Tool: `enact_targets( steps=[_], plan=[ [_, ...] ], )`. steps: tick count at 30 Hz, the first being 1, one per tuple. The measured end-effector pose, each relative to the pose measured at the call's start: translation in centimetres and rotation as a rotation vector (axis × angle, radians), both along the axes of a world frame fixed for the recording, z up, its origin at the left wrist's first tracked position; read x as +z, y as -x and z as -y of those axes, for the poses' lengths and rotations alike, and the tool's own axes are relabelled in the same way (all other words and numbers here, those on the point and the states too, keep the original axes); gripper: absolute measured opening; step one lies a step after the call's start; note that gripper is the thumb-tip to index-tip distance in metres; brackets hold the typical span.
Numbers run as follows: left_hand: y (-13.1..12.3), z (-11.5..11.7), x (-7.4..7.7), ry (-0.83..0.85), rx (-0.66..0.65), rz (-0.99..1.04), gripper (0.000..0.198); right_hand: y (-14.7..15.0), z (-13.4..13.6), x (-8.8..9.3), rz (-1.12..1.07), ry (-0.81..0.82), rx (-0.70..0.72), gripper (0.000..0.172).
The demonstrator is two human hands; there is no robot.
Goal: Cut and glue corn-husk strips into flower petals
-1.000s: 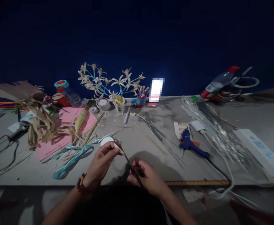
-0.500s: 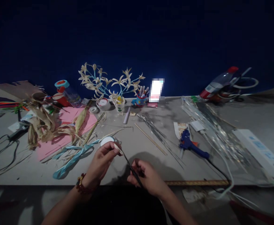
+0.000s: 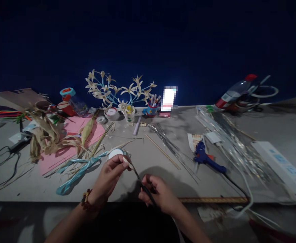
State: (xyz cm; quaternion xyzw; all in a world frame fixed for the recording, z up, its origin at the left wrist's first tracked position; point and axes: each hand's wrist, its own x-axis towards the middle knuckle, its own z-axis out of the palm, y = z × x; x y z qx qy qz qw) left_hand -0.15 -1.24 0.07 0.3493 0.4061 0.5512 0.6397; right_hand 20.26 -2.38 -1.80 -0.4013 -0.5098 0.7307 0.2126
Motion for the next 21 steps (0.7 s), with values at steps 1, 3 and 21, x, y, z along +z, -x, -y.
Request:
enact_targets(
  steps=[1,3,21],
  plan=[
    [-0.01,0.02,0.07,0.001,0.001,-0.001,0.015,-0.01,0.02,-0.09,-0.01,-0.001,0.002,0.06],
    [-0.04,0.05,0.17,0.003,0.005,0.002,0.015,0.02,0.03,-0.17,-0.02,0.006,0.001,0.06],
    [0.11,-0.06,0.25,0.01,0.008,-0.015,0.015,0.4,0.0,0.3,0.065,0.028,-0.012,0.063]
  ],
)
